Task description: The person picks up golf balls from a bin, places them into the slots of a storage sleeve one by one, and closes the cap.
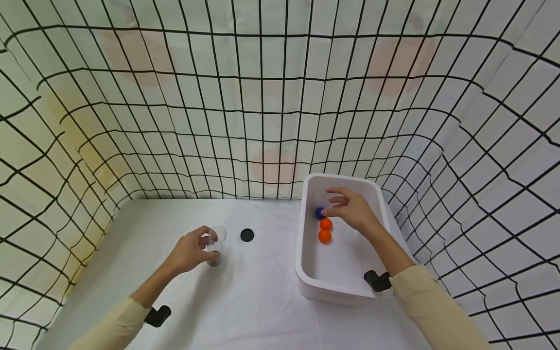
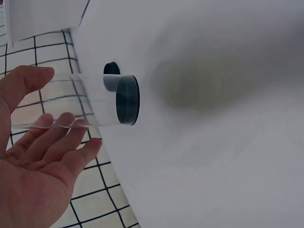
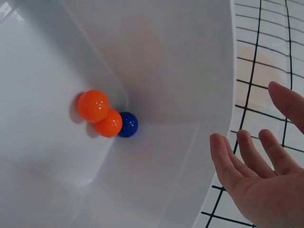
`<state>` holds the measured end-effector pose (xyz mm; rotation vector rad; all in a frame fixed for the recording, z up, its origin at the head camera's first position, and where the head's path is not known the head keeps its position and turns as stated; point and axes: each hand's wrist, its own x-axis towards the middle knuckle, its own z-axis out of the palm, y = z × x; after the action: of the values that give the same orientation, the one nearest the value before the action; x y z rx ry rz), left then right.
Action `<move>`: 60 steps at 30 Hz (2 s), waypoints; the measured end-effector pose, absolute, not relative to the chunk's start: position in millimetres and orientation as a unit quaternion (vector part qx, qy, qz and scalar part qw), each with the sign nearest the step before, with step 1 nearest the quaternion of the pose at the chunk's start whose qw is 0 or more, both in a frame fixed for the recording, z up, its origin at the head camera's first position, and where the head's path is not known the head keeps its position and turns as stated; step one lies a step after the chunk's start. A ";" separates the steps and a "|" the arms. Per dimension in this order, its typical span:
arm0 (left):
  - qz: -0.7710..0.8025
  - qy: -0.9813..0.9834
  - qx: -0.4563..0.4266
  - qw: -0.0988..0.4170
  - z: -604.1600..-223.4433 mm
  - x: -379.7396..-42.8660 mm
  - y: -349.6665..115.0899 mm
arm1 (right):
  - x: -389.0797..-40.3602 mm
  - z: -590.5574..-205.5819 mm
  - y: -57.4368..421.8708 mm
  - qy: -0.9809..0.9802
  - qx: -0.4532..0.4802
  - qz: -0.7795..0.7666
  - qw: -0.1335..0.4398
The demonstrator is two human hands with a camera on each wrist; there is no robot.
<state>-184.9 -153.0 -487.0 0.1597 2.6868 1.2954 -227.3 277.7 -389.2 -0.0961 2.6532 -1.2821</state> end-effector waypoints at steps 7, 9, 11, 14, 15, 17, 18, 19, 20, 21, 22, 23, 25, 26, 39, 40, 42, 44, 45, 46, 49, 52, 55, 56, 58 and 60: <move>0.426 0.901 0.059 0.058 -472.0 -188.8 -153.1 | -243.0 -392.2 282.5 0.885 -0.027 -0.454 0.103; 0.421 0.904 0.060 0.053 -469.1 -189.0 -153.0 | -246.6 -392.7 282.6 0.883 -0.025 -0.457 0.107; 0.418 0.905 0.064 0.050 -466.8 -188.6 -152.6 | -250.5 -394.2 282.5 0.881 -0.025 -0.459 0.110; 0.416 0.905 0.067 0.050 -464.0 -187.6 -151.7 | -258.7 -401.0 282.3 0.881 -0.022 -0.458 0.114; 0.414 0.906 0.071 0.050 -463.2 -187.3 -151.7 | -262.0 -404.9 282.9 0.881 -0.022 -0.458 0.116; 0.411 0.907 0.076 0.049 -461.6 -186.7 -152.2 | -268.8 -414.7 284.0 0.880 -0.020 -0.459 0.119; 0.409 0.908 0.077 0.048 -460.9 -186.4 -152.3 | -271.9 -420.2 284.8 0.879 -0.018 -0.460 0.122; 0.407 0.909 0.078 0.047 -460.4 -186.3 -152.5 | -274.7 -425.9 285.6 0.878 -0.014 -0.462 0.126; 0.406 0.909 0.079 0.047 -460.2 -186.2 -152.8 | -276.9 -431.8 286.3 0.877 -0.010 -0.463 0.131; 0.405 0.909 0.081 0.046 -459.9 -186.0 -153.0 | -279.1 -438.1 287.5 0.877 -0.005 -0.462 0.134; 0.406 0.909 0.079 0.046 -459.7 -186.0 -153.1 | -280.7 -444.0 288.6 0.876 0.000 -0.462 0.138; 0.406 0.909 0.079 0.046 -459.7 -186.1 -153.2 | -282.1 -449.8 289.7 0.876 0.007 -0.460 0.144; 0.407 0.909 0.078 0.047 -459.7 -186.4 -153.3 | -283.9 -460.3 291.7 0.879 0.015 -0.451 0.153; 0.407 0.909 0.078 0.047 -459.6 -186.5 -153.4 | -284.5 -465.0 292.7 0.881 0.019 -0.446 0.157; 0.399 0.913 0.065 0.050 -455.9 -185.1 -155.4 | -286.2 -499.6 297.5 0.893 0.052 -0.394 0.211; 0.398 0.914 0.068 0.050 -456.4 -184.8 -155.7 | -286.5 -501.0 298.1 0.894 0.056 -0.391 0.212; 0.399 0.913 0.065 0.053 -457.8 -184.5 -155.7 | -286.8 -503.1 299.7 0.893 0.060 -0.388 0.219; 0.399 0.913 0.065 0.054 -458.9 -184.3 -156.0 | -287.4 -505.0 301.1 0.891 0.065 -0.387 0.228; 0.398 0.913 0.065 0.054 -459.5 -184.3 -156.3 | -287.7 -505.8 301.7 0.890 0.067 -0.386 0.233; 0.398 0.914 0.064 0.054 -459.9 -184.2 -156.6 | -288.3 -506.7 302.4 0.890 0.065 -0.385 0.236; 0.399 0.914 0.060 0.053 -461.0 -184.0 -157.2 | -291.2 -508.9 303.5 0.890 0.056 -0.380 0.245; 0.396 0.915 0.056 0.053 -462.0 -183.4 -158.0 | -294.3 -510.3 302.7 0.890 0.049 -0.375 0.253; 0.395 0.916 0.055 0.054 -462.3 -182.4 -158.3 | -295.7 -510.5 300.4 0.889 0.059 -0.372 0.260; 0.395 0.916 0.056 0.054 -462.3 -182.2 -158.2 | -295.6 -510.6 300.3 0.889 0.057 -0.370 0.263; 0.394 0.916 0.056 0.053 -462.5 -181.9 -158.2 | -295.0 -510.3 300.0 0.889 0.052 -0.368 0.267; 0.394 0.916 0.055 0.053 -462.7 -181.5 -158.4 | -294.0 -510.0 299.5 0.888 0.050 -0.368 0.270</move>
<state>-181.5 -158.4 -462.7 0.1684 2.7842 1.1961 -294.0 299.5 -510.0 0.1337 2.3948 -0.9925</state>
